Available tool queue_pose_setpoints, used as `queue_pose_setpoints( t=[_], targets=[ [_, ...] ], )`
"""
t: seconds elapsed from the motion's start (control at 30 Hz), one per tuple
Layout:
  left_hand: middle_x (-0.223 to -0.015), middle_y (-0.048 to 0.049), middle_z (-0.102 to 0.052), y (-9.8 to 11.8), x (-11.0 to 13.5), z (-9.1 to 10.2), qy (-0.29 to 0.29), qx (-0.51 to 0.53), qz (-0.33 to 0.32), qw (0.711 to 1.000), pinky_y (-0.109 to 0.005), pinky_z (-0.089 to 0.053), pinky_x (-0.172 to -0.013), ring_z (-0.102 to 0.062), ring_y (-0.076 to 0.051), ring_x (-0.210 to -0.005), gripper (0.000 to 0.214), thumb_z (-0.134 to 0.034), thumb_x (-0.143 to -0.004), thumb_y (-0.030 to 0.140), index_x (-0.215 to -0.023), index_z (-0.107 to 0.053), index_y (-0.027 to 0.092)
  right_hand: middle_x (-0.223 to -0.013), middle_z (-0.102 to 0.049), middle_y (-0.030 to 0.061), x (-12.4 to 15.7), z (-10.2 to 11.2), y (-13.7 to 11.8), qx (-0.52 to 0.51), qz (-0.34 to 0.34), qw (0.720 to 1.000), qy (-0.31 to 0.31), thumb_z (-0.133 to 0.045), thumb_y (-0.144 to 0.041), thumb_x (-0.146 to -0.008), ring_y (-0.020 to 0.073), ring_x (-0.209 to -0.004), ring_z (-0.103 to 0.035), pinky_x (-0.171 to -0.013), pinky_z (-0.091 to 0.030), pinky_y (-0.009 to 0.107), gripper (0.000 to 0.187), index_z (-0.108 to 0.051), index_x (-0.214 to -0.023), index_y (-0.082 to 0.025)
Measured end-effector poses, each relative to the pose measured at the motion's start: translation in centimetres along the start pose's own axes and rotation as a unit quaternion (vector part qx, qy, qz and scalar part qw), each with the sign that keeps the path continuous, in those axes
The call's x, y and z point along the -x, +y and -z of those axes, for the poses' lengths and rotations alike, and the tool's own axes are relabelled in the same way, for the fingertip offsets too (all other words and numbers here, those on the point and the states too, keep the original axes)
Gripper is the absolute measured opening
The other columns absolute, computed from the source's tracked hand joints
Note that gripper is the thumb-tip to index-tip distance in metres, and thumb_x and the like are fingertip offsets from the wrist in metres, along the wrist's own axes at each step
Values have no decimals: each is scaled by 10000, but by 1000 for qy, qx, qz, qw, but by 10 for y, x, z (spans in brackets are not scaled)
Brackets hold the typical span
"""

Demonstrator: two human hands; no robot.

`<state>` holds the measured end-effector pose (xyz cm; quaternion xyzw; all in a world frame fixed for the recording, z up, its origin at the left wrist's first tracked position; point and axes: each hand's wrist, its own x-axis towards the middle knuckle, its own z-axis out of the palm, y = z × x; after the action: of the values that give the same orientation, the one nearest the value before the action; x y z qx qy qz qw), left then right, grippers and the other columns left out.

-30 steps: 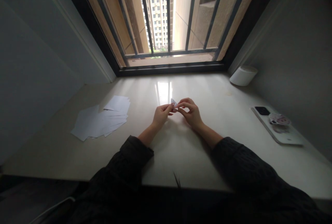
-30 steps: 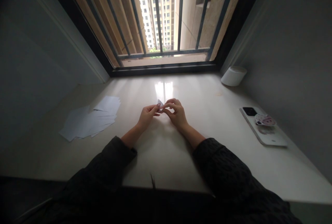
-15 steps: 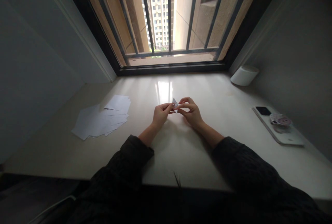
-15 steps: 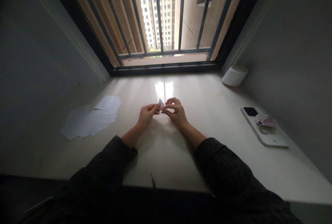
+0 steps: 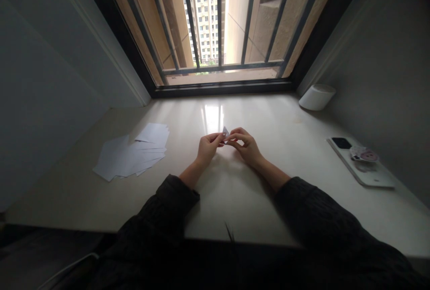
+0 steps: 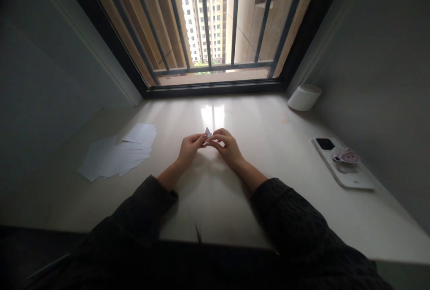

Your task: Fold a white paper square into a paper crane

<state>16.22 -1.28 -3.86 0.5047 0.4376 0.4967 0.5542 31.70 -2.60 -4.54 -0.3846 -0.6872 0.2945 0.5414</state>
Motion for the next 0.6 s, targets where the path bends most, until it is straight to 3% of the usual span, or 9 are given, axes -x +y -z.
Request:
queue_pose_setpoints(
  t=[0.33,0.6],
  targets=[
    [-736,-55,-703,1,2,-3,17,28,12,999,-301,-525,-695,-634,-140,-672,333,-726,-670,439,-813,-738,138,-834,-623,25,0,-2,6,-78,-66,995,6,-718,-370,-736,170,-806,-585,-700,-471,309,130,-748,-827,-282],
    [-797,-72,-718,6,6,-7,0,60,39,997,-316,-520,-746,-664,-170,-755,357,-723,-675,446,-869,-726,146,-823,-660,16,2,-8,0,-161,-148,969,115,-784,-369,-638,161,-765,-612,-678,-495,300,182,-737,-759,-242]
  ],
)
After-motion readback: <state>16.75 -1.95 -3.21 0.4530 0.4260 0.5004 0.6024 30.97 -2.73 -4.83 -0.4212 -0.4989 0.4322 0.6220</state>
